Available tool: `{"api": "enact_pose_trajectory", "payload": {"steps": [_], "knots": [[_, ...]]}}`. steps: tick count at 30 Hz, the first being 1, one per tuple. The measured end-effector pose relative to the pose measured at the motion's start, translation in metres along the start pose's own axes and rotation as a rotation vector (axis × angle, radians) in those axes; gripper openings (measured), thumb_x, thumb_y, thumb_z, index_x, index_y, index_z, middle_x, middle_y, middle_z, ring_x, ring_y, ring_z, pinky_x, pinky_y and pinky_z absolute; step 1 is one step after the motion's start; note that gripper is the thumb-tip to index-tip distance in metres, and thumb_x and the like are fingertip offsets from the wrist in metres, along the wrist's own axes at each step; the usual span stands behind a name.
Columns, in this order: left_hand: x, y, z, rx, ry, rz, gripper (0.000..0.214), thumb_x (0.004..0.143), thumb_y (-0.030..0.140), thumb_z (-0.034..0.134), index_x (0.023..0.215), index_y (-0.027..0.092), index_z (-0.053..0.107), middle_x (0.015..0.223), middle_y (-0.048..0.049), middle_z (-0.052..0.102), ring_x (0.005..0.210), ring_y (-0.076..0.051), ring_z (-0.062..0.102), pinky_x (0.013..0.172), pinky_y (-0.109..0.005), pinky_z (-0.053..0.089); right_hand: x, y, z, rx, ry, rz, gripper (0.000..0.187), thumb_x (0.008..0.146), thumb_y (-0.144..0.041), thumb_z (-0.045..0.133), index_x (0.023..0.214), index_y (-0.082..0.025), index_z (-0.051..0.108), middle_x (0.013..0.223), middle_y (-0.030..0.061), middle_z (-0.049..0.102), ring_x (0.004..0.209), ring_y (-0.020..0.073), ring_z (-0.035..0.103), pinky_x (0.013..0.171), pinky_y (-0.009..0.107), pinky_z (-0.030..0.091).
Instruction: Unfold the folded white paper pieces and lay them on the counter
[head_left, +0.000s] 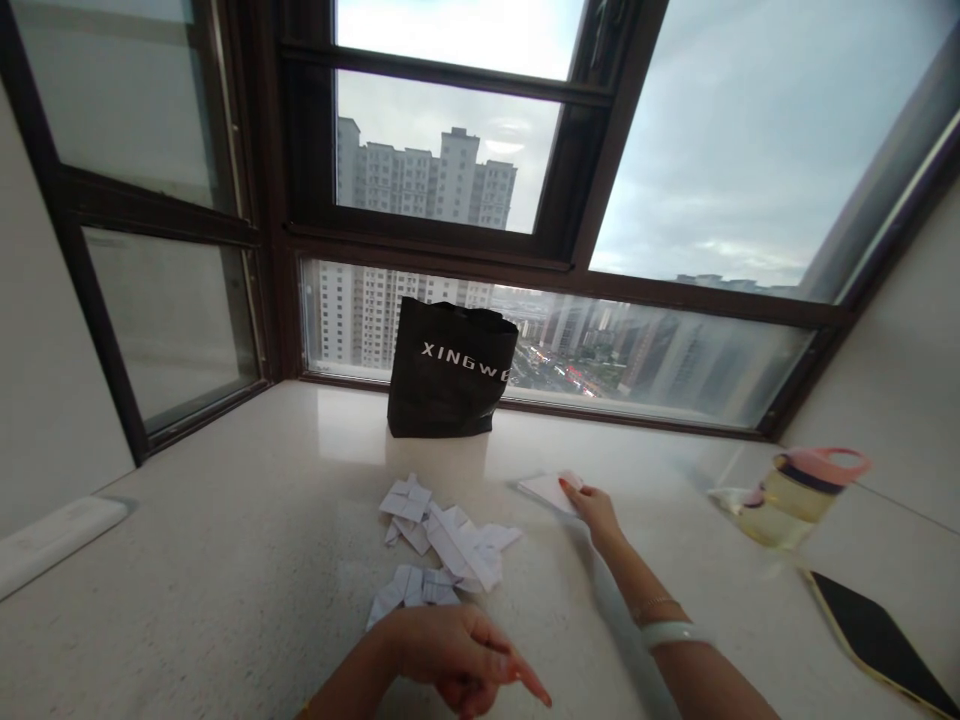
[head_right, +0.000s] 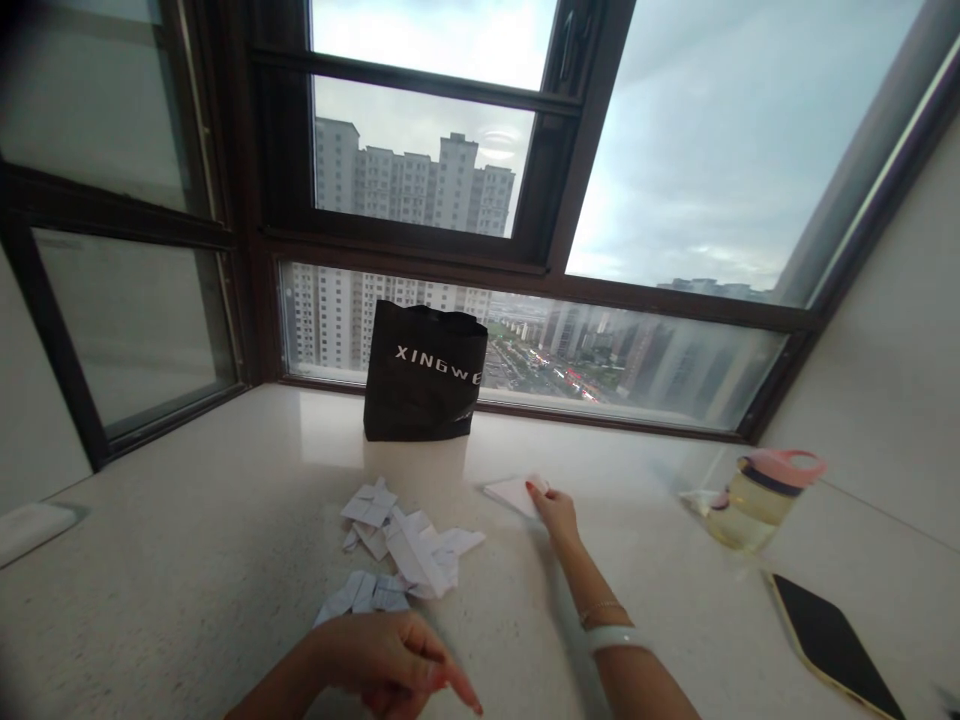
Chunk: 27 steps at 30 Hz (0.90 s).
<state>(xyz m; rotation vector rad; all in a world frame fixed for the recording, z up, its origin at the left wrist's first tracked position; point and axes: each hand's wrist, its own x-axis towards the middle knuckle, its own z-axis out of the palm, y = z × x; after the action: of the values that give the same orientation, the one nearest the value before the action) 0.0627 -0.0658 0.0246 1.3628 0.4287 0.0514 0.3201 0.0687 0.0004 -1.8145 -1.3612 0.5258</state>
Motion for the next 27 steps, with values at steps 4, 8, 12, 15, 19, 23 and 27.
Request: {"api": "enact_pose_trajectory", "payload": {"steps": [4,8,12,15,19,23,27], "knots": [[-0.002,-0.001,0.003,-0.035,0.010,0.021,0.043,0.077,0.043,0.052,0.111,0.017,0.058,0.047,0.0046,0.042,0.036,-0.004,0.032,0.034,-0.017,0.020,0.024,0.019,0.005,-0.206,0.088,-0.030,0.036,0.075,-0.040,0.045,0.067,-0.009,0.063,0.065,0.0127,0.064,0.062,0.0202,0.057,0.051,0.027,0.035],[-0.002,-0.003,0.004,-0.050,0.030,0.025,0.044,0.076,0.044,0.053,0.110,0.017,0.059,0.047,0.0046,0.040,0.038,-0.005,0.031,0.036,-0.018,0.021,0.031,0.022,0.016,-0.384,0.089,-0.098,0.027,0.080,-0.030,0.044,0.074,-0.012,0.063,0.080,0.0162,0.065,0.076,0.0216,0.058,0.061,0.027,0.035],[-0.001,-0.003,0.004,-0.067,0.060,0.041,0.041,0.077,0.042,0.053,0.108,0.018,0.060,0.046,0.0051,0.038,0.038,-0.004,0.030,0.038,-0.018,0.021,0.037,0.023,0.020,-0.512,0.072,-0.170,0.021,0.081,-0.025,0.045,0.080,-0.012,0.060,0.088,0.0160,0.063,0.087,0.0224,0.055,0.070,0.028,0.035],[-0.001,-0.004,0.003,-0.073,0.067,0.052,0.040,0.078,0.041,0.052,0.108,0.017,0.060,0.046,0.0053,0.037,0.038,-0.004,0.029,0.037,-0.018,0.019,0.037,0.026,0.021,-0.580,0.100,-0.197,0.022,0.082,-0.025,0.044,0.093,-0.010,0.057,0.097,0.0171,0.059,0.096,0.0258,0.050,0.076,0.032,0.033],[0.000,-0.004,0.003,-0.086,0.085,0.065,0.036,0.080,0.038,0.050,0.105,0.016,0.061,0.044,0.0059,0.037,0.035,-0.003,0.029,0.036,-0.018,0.019,0.034,0.029,0.022,-0.634,0.188,-0.174,0.039,0.083,-0.031,0.044,0.116,-0.010,0.045,0.109,0.0174,0.054,0.103,0.0277,0.045,0.077,0.034,0.034],[-0.001,-0.003,0.002,-0.142,0.092,0.099,0.039,0.078,0.038,0.052,0.107,0.012,0.060,0.044,0.0054,0.040,0.035,-0.003,0.030,0.036,-0.020,0.019,0.036,0.032,0.018,-0.511,0.208,-0.083,0.048,0.082,-0.038,0.042,0.120,-0.008,0.041,0.107,0.0174,0.056,0.099,0.0282,0.047,0.075,0.034,0.035],[-0.006,-0.002,-0.002,-0.255,0.089,0.214,0.048,0.074,0.042,0.055,0.106,0.007,0.060,0.039,0.0073,0.034,0.033,-0.003,0.024,0.036,-0.021,0.015,0.035,0.023,0.006,-0.447,0.349,-0.057,0.052,0.082,-0.043,0.039,0.118,-0.005,0.042,0.107,0.0201,0.053,0.098,0.0291,0.047,0.074,0.034,0.033]]}}
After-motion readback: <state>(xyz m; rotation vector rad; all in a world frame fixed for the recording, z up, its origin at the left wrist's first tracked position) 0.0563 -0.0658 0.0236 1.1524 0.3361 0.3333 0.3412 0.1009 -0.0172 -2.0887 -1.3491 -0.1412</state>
